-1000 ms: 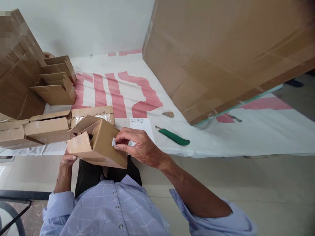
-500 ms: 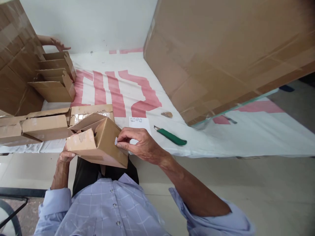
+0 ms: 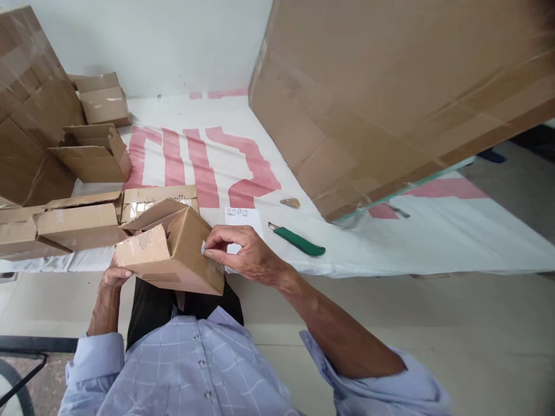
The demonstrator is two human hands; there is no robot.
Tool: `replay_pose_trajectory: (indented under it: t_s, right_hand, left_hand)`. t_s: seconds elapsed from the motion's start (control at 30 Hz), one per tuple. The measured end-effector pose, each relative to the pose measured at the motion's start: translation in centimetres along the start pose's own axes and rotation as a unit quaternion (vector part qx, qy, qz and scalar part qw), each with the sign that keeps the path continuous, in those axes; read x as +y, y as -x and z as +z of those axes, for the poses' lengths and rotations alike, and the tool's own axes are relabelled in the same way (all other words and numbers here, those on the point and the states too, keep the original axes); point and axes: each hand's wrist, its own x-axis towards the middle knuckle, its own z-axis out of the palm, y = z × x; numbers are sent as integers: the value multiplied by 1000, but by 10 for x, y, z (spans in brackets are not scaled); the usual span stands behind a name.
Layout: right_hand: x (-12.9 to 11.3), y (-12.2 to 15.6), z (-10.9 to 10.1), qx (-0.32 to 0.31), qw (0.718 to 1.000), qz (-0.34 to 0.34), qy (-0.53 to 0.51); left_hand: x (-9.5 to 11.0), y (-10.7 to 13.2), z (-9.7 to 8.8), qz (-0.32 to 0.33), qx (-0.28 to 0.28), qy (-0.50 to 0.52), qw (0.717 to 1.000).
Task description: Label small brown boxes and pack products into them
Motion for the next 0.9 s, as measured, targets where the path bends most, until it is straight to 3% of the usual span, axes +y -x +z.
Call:
replay_pose_trajectory:
  t_s: [0.63,0.9]
  right_hand:
    - [4,-1,-1,3,997,60,-41]
    - [3,-2,-4,7,996,84,-40]
  left_hand:
    - [1,-2,-1,3,-5,-36,999]
    - [6,-1,3,-1,-32,-47,998]
